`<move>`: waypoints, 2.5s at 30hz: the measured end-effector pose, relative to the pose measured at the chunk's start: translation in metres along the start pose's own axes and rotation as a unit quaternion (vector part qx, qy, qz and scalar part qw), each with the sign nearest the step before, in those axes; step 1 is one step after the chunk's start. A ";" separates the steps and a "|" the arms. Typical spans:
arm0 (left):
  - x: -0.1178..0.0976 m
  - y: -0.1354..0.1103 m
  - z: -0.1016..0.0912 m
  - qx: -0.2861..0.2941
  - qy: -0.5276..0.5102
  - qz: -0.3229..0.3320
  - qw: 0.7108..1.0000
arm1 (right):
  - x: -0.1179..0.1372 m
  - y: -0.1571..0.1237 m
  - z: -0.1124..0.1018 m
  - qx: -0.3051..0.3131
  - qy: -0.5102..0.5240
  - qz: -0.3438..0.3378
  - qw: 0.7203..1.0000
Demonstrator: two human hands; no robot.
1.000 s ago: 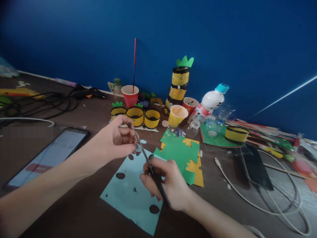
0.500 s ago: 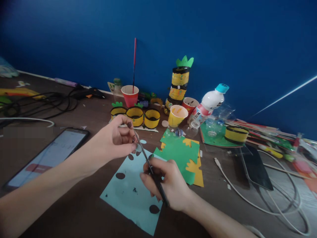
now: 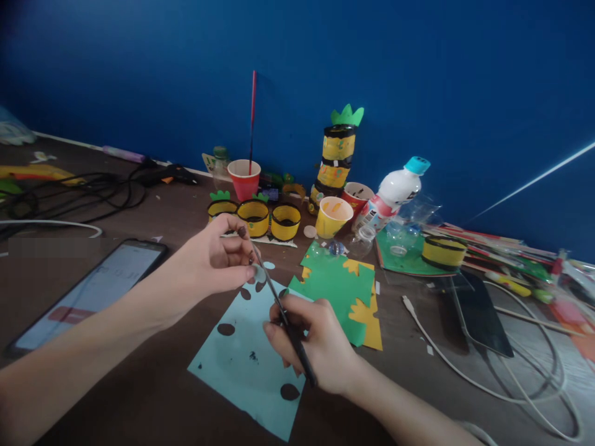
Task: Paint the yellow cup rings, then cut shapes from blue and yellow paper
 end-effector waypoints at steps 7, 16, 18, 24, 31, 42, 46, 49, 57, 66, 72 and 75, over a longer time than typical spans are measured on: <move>-0.001 0.000 -0.004 0.000 0.004 -0.011 1.000 | -0.003 0.000 0.001 -0.002 0.024 0.024 0.999; 0.024 0.025 -0.040 0.016 0.263 -0.043 0.964 | -0.013 0.009 -0.010 -0.077 0.093 0.032 0.992; 0.033 0.030 -0.045 0.021 0.291 -0.048 0.955 | -0.017 0.012 -0.013 -0.086 0.105 0.029 0.990; 0.047 0.048 -0.047 0.043 0.333 -0.052 0.941 | -0.026 0.018 -0.019 -0.099 0.118 0.025 0.988; 0.040 0.074 -0.033 0.077 0.379 -0.014 0.922 | -0.029 0.020 -0.022 -0.105 0.138 0.029 0.984; 0.058 0.072 -0.019 -0.053 0.388 -0.050 0.919 | -0.035 0.020 -0.024 -0.099 0.155 0.025 0.983; 0.065 0.068 -0.019 -0.096 0.395 -0.056 0.912 | -0.036 0.020 -0.024 -0.098 0.160 0.018 0.982; 0.067 0.068 -0.016 -0.107 0.410 -0.048 0.904 | -0.038 0.021 -0.024 -0.095 0.163 0.016 0.982; 0.069 0.072 -0.009 -0.093 0.446 -0.033 0.890 | -0.040 0.020 -0.025 -0.089 0.162 0.015 0.983; 0.039 0.045 -0.018 -0.081 0.418 -0.070 0.902 | -0.038 0.017 -0.026 -0.111 0.156 -0.002 0.981; 0.050 0.002 0.005 0.000 0.450 -0.073 0.890 | -0.033 0.016 -0.035 -0.160 0.149 -0.054 0.974; 0.070 -0.008 0.023 0.041 0.497 -0.050 0.865 | -0.034 0.016 -0.039 -0.177 0.141 -0.066 0.972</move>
Point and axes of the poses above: each hand's wrist, its own y-axis towards the middle knuckle, its own z-axis out of the palm, x = y × z, the point moved 4 cm from there along y, towards the middle knuckle, and after that the axes turned 14 degrees about x, right-handed, at the moved point
